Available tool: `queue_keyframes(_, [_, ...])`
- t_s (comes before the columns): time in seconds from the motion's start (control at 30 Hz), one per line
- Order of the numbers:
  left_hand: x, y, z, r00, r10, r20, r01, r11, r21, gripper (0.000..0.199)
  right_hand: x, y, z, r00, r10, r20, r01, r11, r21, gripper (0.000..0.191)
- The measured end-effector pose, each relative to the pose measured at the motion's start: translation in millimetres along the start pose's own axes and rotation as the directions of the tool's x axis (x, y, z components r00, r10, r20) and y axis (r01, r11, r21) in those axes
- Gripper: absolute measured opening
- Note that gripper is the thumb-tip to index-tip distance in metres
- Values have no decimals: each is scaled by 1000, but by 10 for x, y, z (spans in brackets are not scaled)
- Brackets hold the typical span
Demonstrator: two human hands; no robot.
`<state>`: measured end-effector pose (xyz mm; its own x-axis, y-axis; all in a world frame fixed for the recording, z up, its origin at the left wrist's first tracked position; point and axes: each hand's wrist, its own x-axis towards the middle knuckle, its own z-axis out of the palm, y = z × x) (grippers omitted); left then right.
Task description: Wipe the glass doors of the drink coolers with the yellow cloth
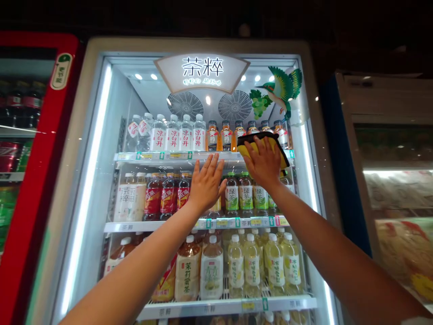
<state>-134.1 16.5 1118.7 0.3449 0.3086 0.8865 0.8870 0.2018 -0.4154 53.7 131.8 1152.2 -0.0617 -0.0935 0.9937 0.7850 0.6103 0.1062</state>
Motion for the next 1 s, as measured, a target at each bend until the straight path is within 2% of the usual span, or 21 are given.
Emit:
queue_keyframes(0.07, [-35, -26, -6, 1000, -26, 7, 26, 1000, -6, 62, -237, -2, -59, 991, -125, 44, 125, 992, 11, 48])
queue_keyframes(0.13, [-77, -60, -20, 999, -41, 15, 41, 999, -9, 61, -458, 119, -154, 970, -234, 71, 232, 972, 31, 47])
queue_keyframes(0.2, [-126, -123, -44, 999, -38, 25, 39, 999, -8, 61, -554, 277, -228, 963, -260, 63, 259, 965, 27, 46])
queue_keyframes(0.27, [-182, -221, -73, 999, -30, 29, 31, 1000, -1, 61, -473, 364, -237, 980, -192, 41, 192, 981, 0, 45])
queue_keyframes(0.33, [-236, -333, -102, 999, -36, 26, 36, 999, 13, 60, -248, 298, -171, 998, -64, 25, 64, 998, -28, 46])
queue_keyframes(0.43, [-302, -467, -128, 998, -53, 29, 52, 998, 31, 60, 111, -88, 2, 994, 111, 1, -110, 992, -55, 50])
queue_keyframes(0.5, [-331, -509, -127, 998, -50, 34, 49, 998, 34, 60, 196, -413, 98, 992, 124, -20, -125, 991, -44, 51])
queue_keyframes(0.57, [-356, -515, -109, 998, -48, 29, 47, 999, 28, 61, 108, -659, 132, 999, 45, -27, -45, 999, -10, 51])
queue_keyframes(0.63, [-382, -508, -81, 999, -53, 8, 52, 998, 19, 62, -102, -747, 94, 996, -84, -3, 84, 996, 20, 50])
queue_keyframes(0.7, [-415, -509, -51, 999, -51, -12, 51, 999, 13, 63, -324, -673, 12, 977, -207, 47, 205, 978, 37, 49])
queue_keyframes(0.77, [-453, -531, -28, 999, -35, -23, 35, 999, 16, 63, -441, -508, -59, 962, -260, 78, 258, 965, 42, 47])
queue_keyframes(0.83, [-490, -575, -19, 999, -18, -27, 18, 1000, 25, 63, -387, -373, -69, 975, -214, 66, 212, 977, 35, 46])
queue_keyframes(0.9, [-522, -632, -22, 999, -3, -34, 4, 999, 32, 64, -174, -372, -7, 995, -99, 23, 98, 995, 31, 48])
queue_keyframes(1.0, [-548, -716, -42, 999, 23, -39, -22, 999, 28, 65, 246, -649, 158, 997, 69, -36, -68, 997, 35, 50])
